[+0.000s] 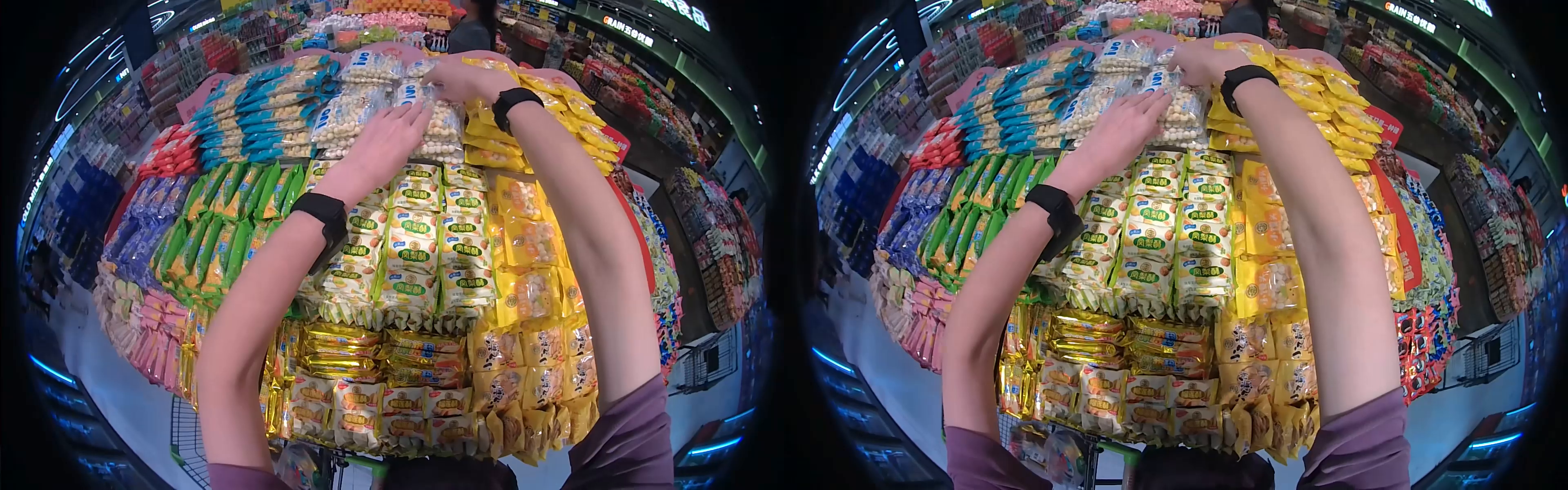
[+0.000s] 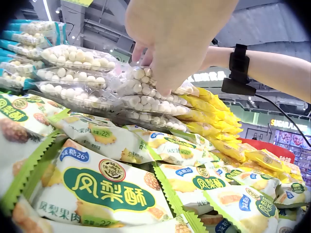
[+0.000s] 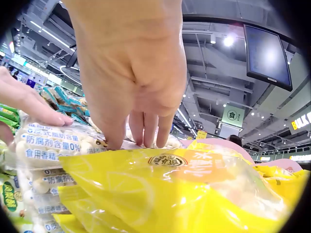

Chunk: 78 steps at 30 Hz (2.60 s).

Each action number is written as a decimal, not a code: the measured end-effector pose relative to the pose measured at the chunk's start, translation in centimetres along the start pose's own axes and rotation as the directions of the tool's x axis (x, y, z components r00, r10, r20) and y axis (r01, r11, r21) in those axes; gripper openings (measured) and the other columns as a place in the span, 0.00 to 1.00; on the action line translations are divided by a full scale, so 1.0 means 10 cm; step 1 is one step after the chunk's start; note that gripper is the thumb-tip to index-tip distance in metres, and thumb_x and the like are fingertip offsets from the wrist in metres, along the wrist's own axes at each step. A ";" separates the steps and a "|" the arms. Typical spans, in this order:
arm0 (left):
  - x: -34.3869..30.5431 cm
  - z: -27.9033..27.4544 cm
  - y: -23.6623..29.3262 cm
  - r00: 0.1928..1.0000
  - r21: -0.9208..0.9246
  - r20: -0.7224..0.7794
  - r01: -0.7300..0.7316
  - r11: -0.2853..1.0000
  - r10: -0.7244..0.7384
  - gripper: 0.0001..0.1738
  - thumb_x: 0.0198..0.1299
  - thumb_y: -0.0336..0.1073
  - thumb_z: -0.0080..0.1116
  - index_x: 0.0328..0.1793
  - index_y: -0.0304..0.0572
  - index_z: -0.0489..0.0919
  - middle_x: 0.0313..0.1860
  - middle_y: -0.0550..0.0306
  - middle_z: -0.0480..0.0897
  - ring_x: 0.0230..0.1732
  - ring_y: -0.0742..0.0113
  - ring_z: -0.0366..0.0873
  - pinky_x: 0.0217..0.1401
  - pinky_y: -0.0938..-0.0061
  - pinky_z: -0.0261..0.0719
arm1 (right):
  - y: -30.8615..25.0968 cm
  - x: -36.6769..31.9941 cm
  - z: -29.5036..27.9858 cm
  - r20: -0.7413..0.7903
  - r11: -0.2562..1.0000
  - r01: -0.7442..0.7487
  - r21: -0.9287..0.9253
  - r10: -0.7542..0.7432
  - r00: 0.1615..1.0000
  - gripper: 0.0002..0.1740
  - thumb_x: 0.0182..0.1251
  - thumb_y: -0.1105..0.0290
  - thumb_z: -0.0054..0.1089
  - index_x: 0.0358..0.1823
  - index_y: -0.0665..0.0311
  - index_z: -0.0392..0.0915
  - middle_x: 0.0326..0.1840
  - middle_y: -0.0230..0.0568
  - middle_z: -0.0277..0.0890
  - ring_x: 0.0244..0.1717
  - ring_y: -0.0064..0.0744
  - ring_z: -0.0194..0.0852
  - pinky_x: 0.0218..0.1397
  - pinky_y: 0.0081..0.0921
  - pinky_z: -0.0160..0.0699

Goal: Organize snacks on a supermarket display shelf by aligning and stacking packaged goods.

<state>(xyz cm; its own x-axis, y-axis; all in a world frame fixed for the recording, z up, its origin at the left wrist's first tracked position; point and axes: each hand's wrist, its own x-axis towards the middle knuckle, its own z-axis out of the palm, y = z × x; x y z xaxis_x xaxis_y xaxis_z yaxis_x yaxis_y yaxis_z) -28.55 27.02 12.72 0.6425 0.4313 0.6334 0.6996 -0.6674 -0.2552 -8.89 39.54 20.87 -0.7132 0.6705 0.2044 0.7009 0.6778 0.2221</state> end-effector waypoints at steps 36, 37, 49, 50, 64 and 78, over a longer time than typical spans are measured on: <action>0.11 0.25 -0.13 0.995 -0.039 -0.091 -0.048 0.998 0.045 0.15 0.63 0.33 0.62 0.43 0.31 0.69 0.45 0.37 0.77 0.53 0.39 0.77 0.51 0.53 0.77 | -0.60 -0.89 -0.22 0.130 0.999 0.039 0.036 -0.043 0.991 0.31 0.80 0.44 0.39 0.67 0.64 0.66 0.56 0.60 0.77 0.54 0.64 0.75 0.58 0.51 0.74; 0.10 0.23 -0.13 0.994 -0.060 -0.092 -0.061 0.996 0.055 0.16 0.62 0.34 0.63 0.47 0.30 0.69 0.46 0.37 0.78 0.53 0.39 0.77 0.51 0.53 0.77 | -0.59 -0.91 -0.18 0.108 0.998 0.054 0.020 -0.056 0.993 0.31 0.80 0.44 0.39 0.67 0.64 0.65 0.56 0.61 0.76 0.54 0.65 0.75 0.58 0.51 0.74; -0.55 -0.55 -0.88 0.944 0.124 0.207 0.236 0.964 -0.258 0.29 0.53 0.35 0.71 0.61 0.39 0.74 0.45 0.42 0.82 0.52 0.41 0.78 0.53 0.52 0.77 | -1.22 -0.20 -0.21 -0.119 0.973 0.230 0.035 -0.224 0.967 0.30 0.77 0.50 0.50 0.72 0.60 0.67 0.52 0.59 0.81 0.56 0.58 0.78 0.61 0.49 0.75; -0.57 -0.52 -0.90 0.922 0.132 0.239 0.279 0.951 -0.304 0.29 0.54 0.34 0.70 0.62 0.40 0.74 0.46 0.41 0.82 0.52 0.40 0.77 0.53 0.52 0.76 | -1.31 -0.11 -0.19 -0.122 0.968 0.248 0.028 -0.243 0.962 0.29 0.77 0.50 0.50 0.70 0.60 0.68 0.50 0.58 0.82 0.54 0.58 0.79 0.59 0.50 0.76; -0.68 -0.29 -1.01 0.944 0.029 0.151 0.294 0.955 -0.295 0.29 0.55 0.20 0.63 0.66 0.39 0.76 0.39 0.34 0.83 0.45 0.36 0.80 0.46 0.48 0.75 | -1.28 0.09 0.21 -0.139 0.986 0.157 -0.052 -0.163 0.977 0.22 0.78 0.54 0.49 0.58 0.67 0.68 0.38 0.56 0.81 0.44 0.61 0.81 0.46 0.52 0.79; -0.69 -0.60 -0.78 0.965 0.182 0.074 0.233 0.955 -0.250 0.32 0.60 0.32 0.65 0.71 0.45 0.69 0.55 0.41 0.82 0.50 0.40 0.80 0.48 0.52 0.78 | -1.32 -0.06 -0.03 -0.315 0.980 0.192 -0.054 -0.200 0.928 0.23 0.80 0.59 0.43 0.68 0.63 0.66 0.42 0.57 0.82 0.46 0.61 0.81 0.49 0.52 0.78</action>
<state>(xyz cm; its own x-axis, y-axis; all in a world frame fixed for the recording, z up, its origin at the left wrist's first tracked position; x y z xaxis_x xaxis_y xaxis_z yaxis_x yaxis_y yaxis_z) -40.30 25.62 14.75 0.4686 0.6279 0.6214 0.8750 -0.4265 -0.2289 -17.72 30.11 18.09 -0.8049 0.3921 0.4454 0.5490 0.7769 0.3083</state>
